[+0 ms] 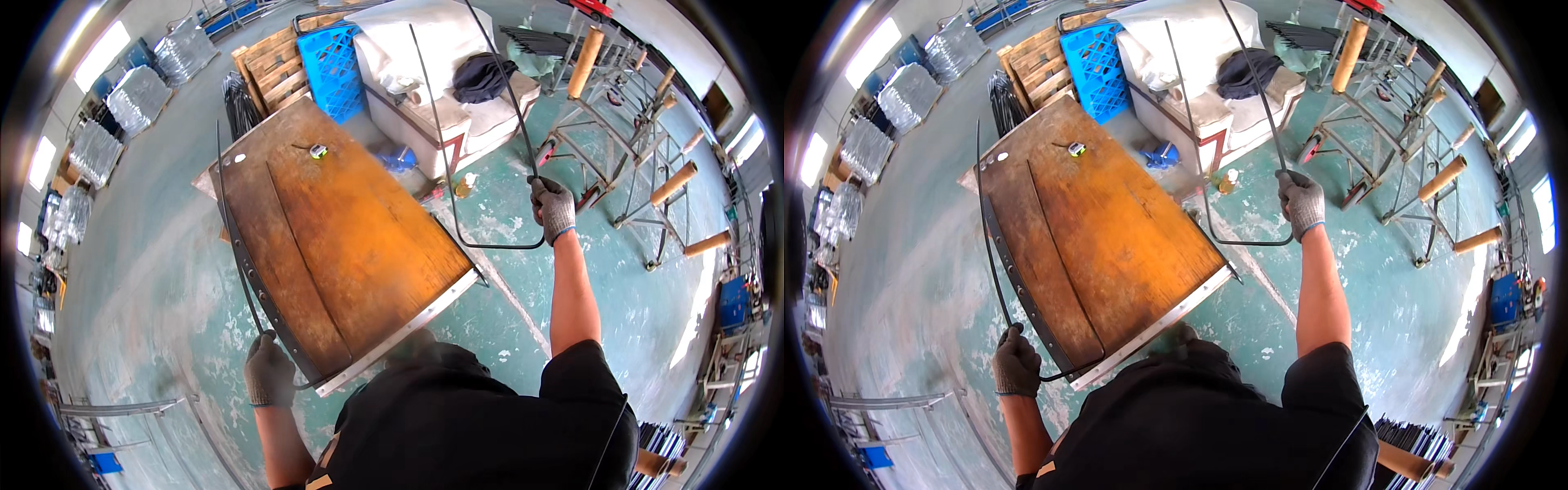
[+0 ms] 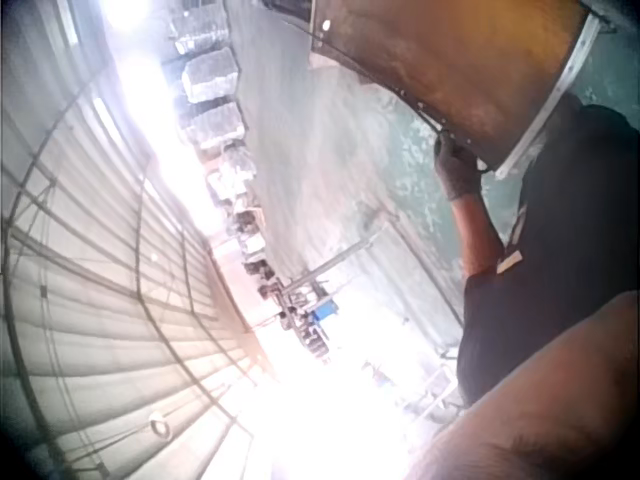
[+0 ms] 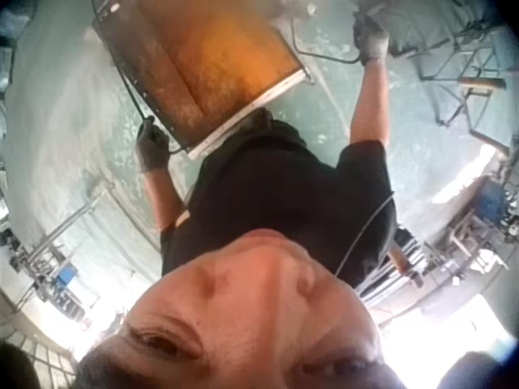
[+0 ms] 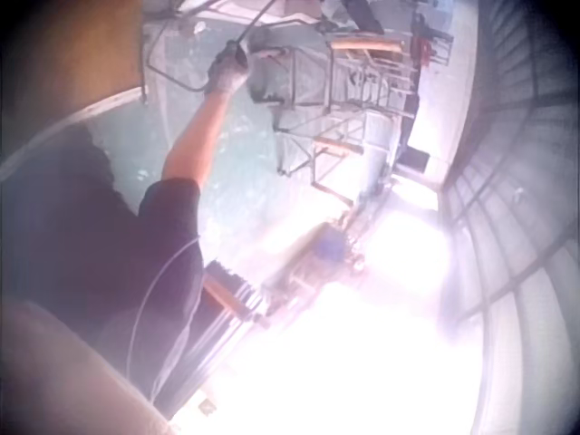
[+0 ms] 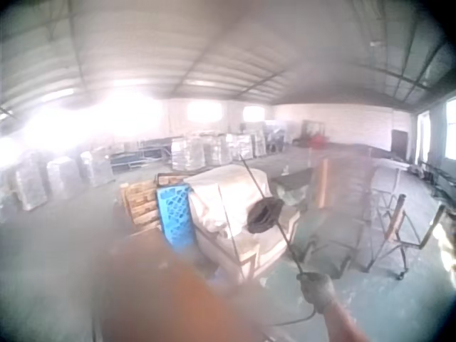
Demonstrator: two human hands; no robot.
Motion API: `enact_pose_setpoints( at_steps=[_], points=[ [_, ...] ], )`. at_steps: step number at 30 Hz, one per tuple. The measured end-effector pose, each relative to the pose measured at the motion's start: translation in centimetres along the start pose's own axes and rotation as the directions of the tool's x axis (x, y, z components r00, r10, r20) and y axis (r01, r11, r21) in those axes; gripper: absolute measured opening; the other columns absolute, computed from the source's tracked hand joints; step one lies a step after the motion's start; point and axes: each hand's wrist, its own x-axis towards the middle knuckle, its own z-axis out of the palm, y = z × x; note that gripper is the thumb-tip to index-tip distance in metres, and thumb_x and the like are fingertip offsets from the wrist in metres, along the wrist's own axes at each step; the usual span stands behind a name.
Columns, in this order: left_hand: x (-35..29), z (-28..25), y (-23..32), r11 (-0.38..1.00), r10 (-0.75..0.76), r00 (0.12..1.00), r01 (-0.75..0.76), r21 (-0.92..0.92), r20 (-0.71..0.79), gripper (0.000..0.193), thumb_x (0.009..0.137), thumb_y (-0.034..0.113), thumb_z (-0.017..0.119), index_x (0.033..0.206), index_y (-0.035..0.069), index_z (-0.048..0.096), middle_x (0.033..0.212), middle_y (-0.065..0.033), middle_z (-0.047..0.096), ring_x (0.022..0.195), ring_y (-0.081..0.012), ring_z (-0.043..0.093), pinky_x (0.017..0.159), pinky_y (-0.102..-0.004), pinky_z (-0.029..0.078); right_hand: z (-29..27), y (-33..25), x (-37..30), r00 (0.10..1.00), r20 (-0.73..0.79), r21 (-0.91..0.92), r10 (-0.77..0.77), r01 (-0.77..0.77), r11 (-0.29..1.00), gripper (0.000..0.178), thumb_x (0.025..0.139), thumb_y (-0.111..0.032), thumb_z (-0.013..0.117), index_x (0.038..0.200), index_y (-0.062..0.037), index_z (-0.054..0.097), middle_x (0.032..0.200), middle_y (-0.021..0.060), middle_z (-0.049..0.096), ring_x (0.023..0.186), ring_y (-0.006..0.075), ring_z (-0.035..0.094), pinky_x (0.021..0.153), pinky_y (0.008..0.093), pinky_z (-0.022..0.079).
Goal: The person picks up long black metal rods from a stack, feeds them into a bending machine, and removes the bent rods. The person also measures a rod on a wooden table using a tape measure before continuing the bending process.
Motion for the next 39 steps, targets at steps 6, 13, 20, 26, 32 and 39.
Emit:
enact_pose_setpoints(
  at_steps=[6, 13, 20, 26, 32, 39],
  points=[
    [0.0, -1.4, -1.0, 0.987, 0.091, 0.994, -0.099, 0.124, 0.068, 0.023, 0.111, 0.018, 0.055, 0.126, 0.002, 0.065, 0.069, 0.0052, 0.047, 0.056, -0.0059, 0.044, 0.048, -0.0242, 0.034, -3.4, -3.2, 0.8, 0.968, 0.221, -0.04, -0.122, 0.134, 0.99, 0.05, 0.094, -0.014, 0.072, 0.14, 0.0022, 0.064, 0.086, 0.0001, 0.064, 0.063, 0.008, 0.053, 0.056, 0.0244, 0.043],
    [0.2, -0.4, -0.9, 0.999, 0.035, 0.999, -0.035, -0.018, 0.012, 0.026, 0.112, 0.021, 0.057, 0.128, 0.001, 0.064, 0.071, 0.005, 0.045, 0.057, -0.0062, 0.042, 0.049, -0.024, 0.033, -4.4, -5.1, 1.6, 0.939, 0.329, -0.222, -0.101, 0.18, 0.958, 0.069, 0.082, 0.001, 0.067, 0.15, 0.0064, 0.056, 0.1, 0.0064, 0.072, 0.071, 0.0103, 0.06, 0.063, 0.0267, 0.051],
    [-0.5, 2.1, 0.1, 0.992, 0.05, 0.999, -0.048, 0.113, -0.012, 0.03, 0.113, 0.022, 0.055, 0.131, -0.001, 0.063, 0.071, 0.0056, 0.043, 0.057, -0.0053, 0.041, 0.048, -0.0234, 0.032, -3.0, 4.1, 10.4, 0.999, 0.05, -0.233, -0.015, 0.026, 0.972, 0.037, 0.091, 0.001, 0.065, 0.126, -0.0006, 0.074, 0.103, 0.0086, 0.078, 0.067, 0.0125, 0.066, 0.065, 0.0287, 0.055],
    [-0.2, 2.5, -0.6, 0.99, 0.074, 0.994, -0.063, 0.127, -0.083, 0.024, 0.111, 0.026, 0.059, 0.122, 0.005, 0.062, 0.064, 0.0068, 0.038, 0.047, -0.0061, 0.027, 0.042, -0.0261, 0.021, -0.8, 8.4, 12.7, 0.994, 0.102, -0.529, 0.05, 0.011, 0.848, 0.035, 0.097, -0.012, 0.068, 0.13, -0.0075, 0.076, 0.102, 0.0118, 0.08, 0.071, 0.0195, 0.074, 0.076, 0.0361, 0.059],
    [-0.7, 3.3, -0.7, 0.987, 0.09, 0.992, -0.077, 0.141, -0.089, 0.023, 0.111, 0.025, 0.06, 0.121, 0.005, 0.063, 0.064, 0.0066, 0.04, 0.045, -0.0063, 0.027, 0.041, -0.0269, 0.02, 6.9, 10.9, 12.1, 0.94, 0.335, -0.61, 0.059, 0.168, 0.774, 0.035, 0.102, -0.013, 0.061, 0.135, -0.0057, 0.072, 0.108, 0.017, 0.079, 0.072, 0.023, 0.076, 0.076, 0.0377, 0.06],
    [-0.8, 4.3, -0.2, 0.984, 0.073, 0.994, -0.058, 0.169, -0.086, 0.033, 0.112, 0.019, 0.056, 0.134, -0.004, 0.062, 0.07, 0.0051, 0.042, 0.055, -0.0062, 0.042, 0.048, -0.0229, 0.033, 15.8, 21.3, 8.3, 0.909, 0.417, -0.679, -0.019, 0.325, 0.658, 0.053, 0.095, -0.017, 0.062, 0.149, -0.0126, 0.061, 0.122, 0.0224, 0.075, 0.107, 0.0341, 0.076, 0.095, 0.0441, 0.057]
  ],
)
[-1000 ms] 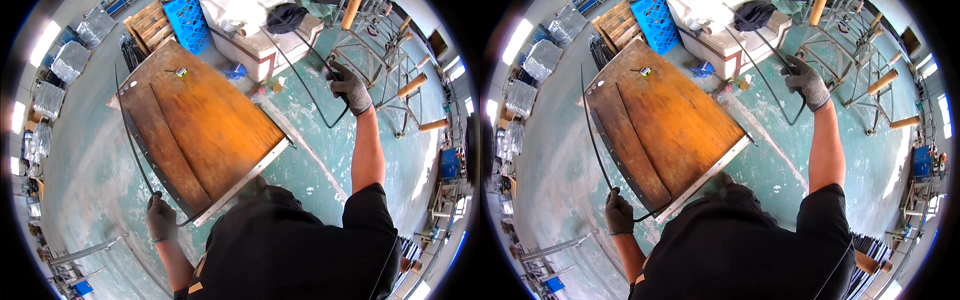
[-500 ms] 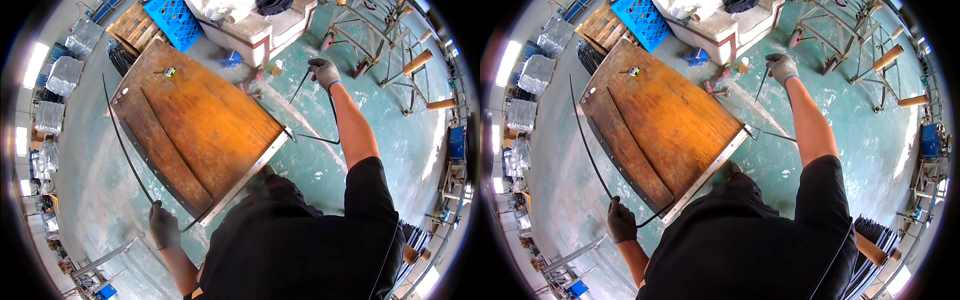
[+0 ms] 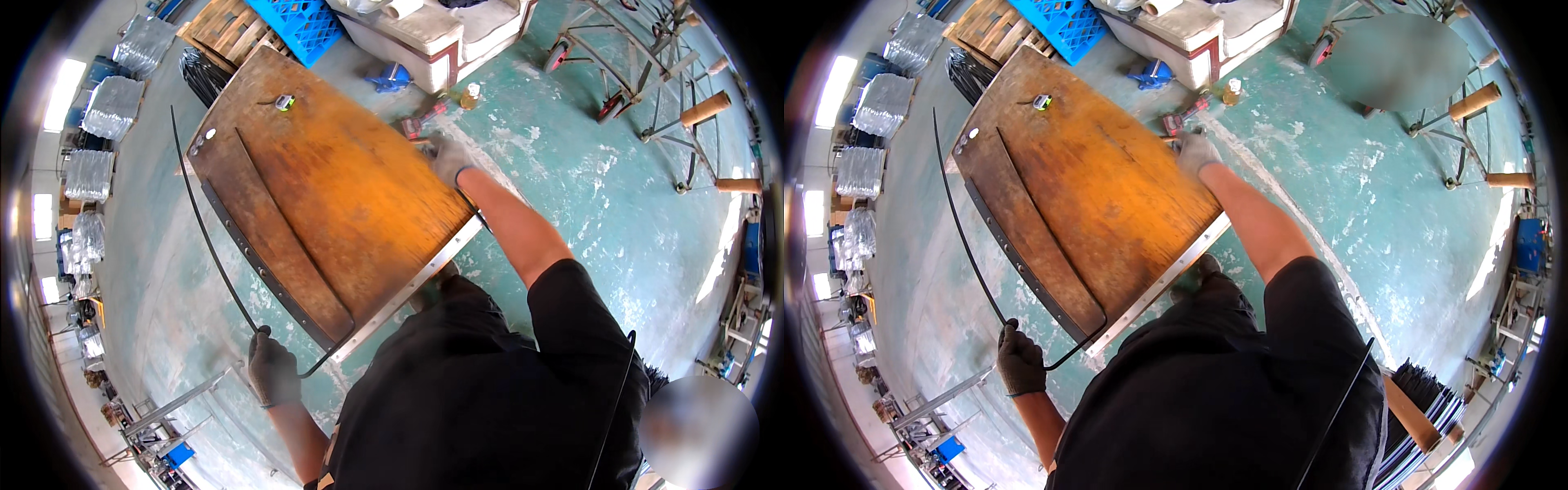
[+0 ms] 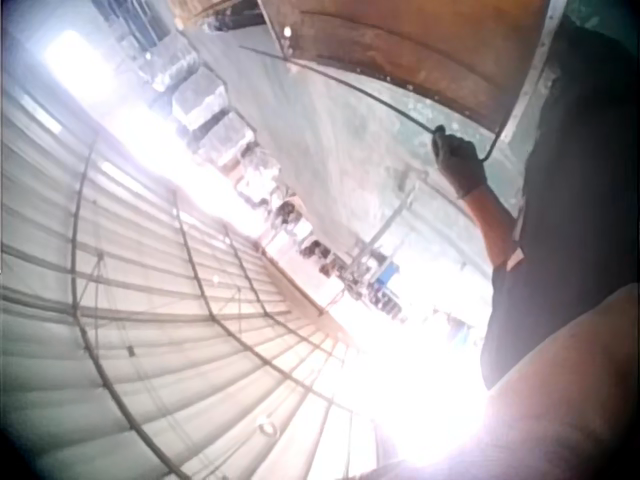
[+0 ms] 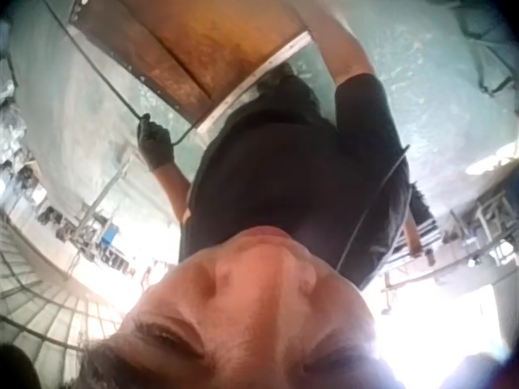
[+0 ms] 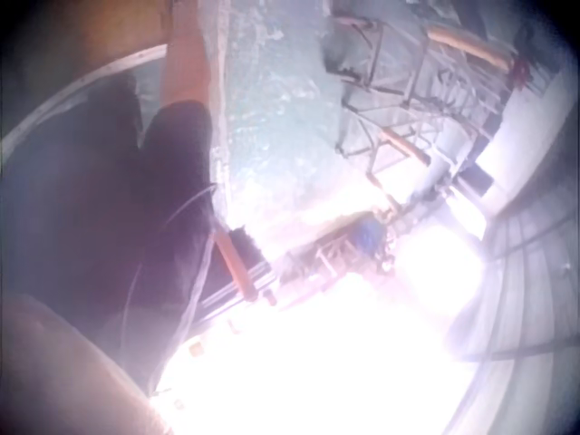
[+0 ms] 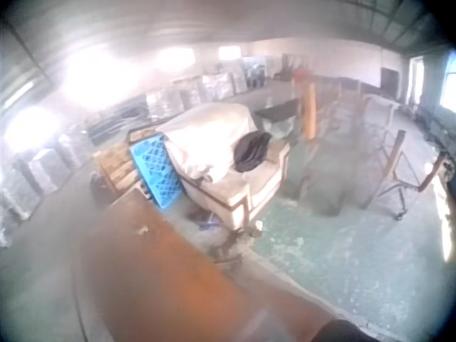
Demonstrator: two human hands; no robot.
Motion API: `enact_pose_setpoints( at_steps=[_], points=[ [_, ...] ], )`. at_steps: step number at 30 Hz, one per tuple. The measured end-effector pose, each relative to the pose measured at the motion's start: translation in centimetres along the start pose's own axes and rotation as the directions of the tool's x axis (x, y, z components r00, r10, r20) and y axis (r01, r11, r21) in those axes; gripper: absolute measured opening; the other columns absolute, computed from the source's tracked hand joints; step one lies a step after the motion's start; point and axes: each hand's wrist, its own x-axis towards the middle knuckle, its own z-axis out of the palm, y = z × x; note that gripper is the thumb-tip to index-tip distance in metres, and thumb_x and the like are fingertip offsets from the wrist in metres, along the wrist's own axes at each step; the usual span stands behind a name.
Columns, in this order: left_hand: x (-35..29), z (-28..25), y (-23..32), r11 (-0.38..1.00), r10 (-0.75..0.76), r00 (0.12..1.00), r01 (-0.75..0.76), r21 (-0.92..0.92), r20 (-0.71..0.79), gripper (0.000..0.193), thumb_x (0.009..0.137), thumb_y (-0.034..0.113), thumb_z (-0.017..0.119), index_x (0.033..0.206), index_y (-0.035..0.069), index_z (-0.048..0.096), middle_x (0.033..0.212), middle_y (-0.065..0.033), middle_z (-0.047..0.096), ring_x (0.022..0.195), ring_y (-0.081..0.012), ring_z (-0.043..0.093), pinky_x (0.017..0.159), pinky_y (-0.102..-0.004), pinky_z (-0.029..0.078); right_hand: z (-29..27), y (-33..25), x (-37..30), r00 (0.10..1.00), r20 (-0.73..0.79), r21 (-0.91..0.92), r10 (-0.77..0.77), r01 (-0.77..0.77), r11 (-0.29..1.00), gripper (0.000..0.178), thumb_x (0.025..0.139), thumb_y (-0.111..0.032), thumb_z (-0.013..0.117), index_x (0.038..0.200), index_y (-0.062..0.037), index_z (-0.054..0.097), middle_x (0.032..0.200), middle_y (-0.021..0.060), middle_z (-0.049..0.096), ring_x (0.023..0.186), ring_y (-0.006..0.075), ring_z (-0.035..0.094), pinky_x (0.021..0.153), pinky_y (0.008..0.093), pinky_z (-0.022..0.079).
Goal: The person picks up long black metal rods from a stack, feeds them into a bending machine, and removes the bent rods. The person also measures a rod on a wooden table using a tape measure before continuing the bending process.
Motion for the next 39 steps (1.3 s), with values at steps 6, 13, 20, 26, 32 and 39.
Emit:
enact_pose_setpoints(
  at_steps=[6, 13, 20, 26, 32, 39],
  points=[
    [1.4, -3.6, -1.2, 0.975, 0.12, 0.989, -0.102, 0.197, -0.082, 0.028, 0.109, 0.017, 0.059, 0.125, -0.003, 0.07, 0.072, 0.0024, 0.051, 0.059, -0.0062, 0.047, 0.05, -0.0221, 0.035, 0.2, -1.2, -4.7, 0.991, 0.09, 0.139, 0.101, -0.113, 0.984, 0.058, 0.089, -0.014, 0.065, 0.147, -0.0171, 0.064, 0.126, 0.0212, 0.074, 0.119, 0.0392, 0.069, 0.102, 0.0452, 0.054],
    [1.1, -1.7, 1.0, 0.965, 0.172, 0.96, -0.118, 0.236, -0.22, 0.022, 0.105, 0.019, 0.067, 0.114, 0.0, 0.072, 0.064, 0.0026, 0.053, 0.044, -0.0069, 0.039, 0.041, -0.0259, 0.029, 2.7, 3.3, -4.3, 0.997, 0.006, 0.024, -0.083, 0.083, 0.996, 0.05, 0.089, -0.016, 0.069, 0.139, -0.0104, 0.067, 0.141, 0.019, 0.066, 0.127, 0.0388, 0.064, 0.11, 0.0469, 0.05],
    [2.4, -6.9, -0.3, 0.977, 0.163, 0.94, -0.111, 0.183, -0.3, 0.023, 0.105, 0.021, 0.068, 0.118, 0.002, 0.071, 0.066, 0.0031, 0.054, 0.046, -0.0048, 0.039, 0.041, -0.0241, 0.026, 7.6, -5.1, -10.5, 0.95, -0.173, 0.005, -0.261, 0.266, 0.964, 0.049, 0.093, -0.03, 0.078, 0.133, -0.0052, 0.068, 0.124, 0.0165, 0.07, 0.114, 0.034, 0.068, 0.098, 0.0441, 0.056],
    [3.1, -8.3, 0.0, 0.993, -0.054, 0.99, 0.039, -0.11, -0.131, 0.026, 0.106, 0.022, 0.069, 0.124, 0.003, 0.069, 0.073, 0.0001, 0.057, 0.05, -0.0072, 0.043, 0.045, -0.0232, 0.031, 14.9, -17.6, -19.3, 0.831, 0.482, 0.022, -0.276, 0.304, 0.952, 0.05, 0.102, -0.043, 0.062, 0.134, -0.0049, 0.061, 0.128, 0.0287, 0.069, 0.119, 0.0477, 0.065, 0.101, 0.0569, 0.051],
    [4.6, -7.8, -4.2, 0.989, -0.113, 0.971, 0.09, -0.116, -0.21, 0.022, 0.108, 0.021, 0.065, 0.123, 0.005, 0.067, 0.068, 0.0012, 0.053, 0.047, -0.0081, 0.04, 0.043, -0.0256, 0.031, 19.2, -15.6, -19.3, 0.947, 0.32, 0.015, -0.04, 0.037, 0.999, 0.036, 0.106, -0.04, 0.056, 0.119, -0.0073, 0.065, 0.111, 0.0308, 0.072, 0.104, 0.0522, 0.068, 0.088, 0.0624, 0.052],
    [14.3, -8.2, -21.2, 0.953, 0.058, 0.944, 0.045, 0.301, -0.326, 0.022, 0.103, 0.02, 0.065, 0.118, 0.008, 0.076, 0.074, -0.0023, 0.064, 0.053, -0.0112, 0.057, 0.046, -0.0294, 0.045, 15.8, -11.8, -15.9, 0.982, 0.117, -0.136, -0.149, 0.164, 0.977, 0.034, 0.108, -0.037, 0.051, 0.125, -0.0101, 0.063, 0.114, 0.0272, 0.073, 0.103, 0.0503, 0.069, 0.086, 0.0619, 0.053]
  ],
)
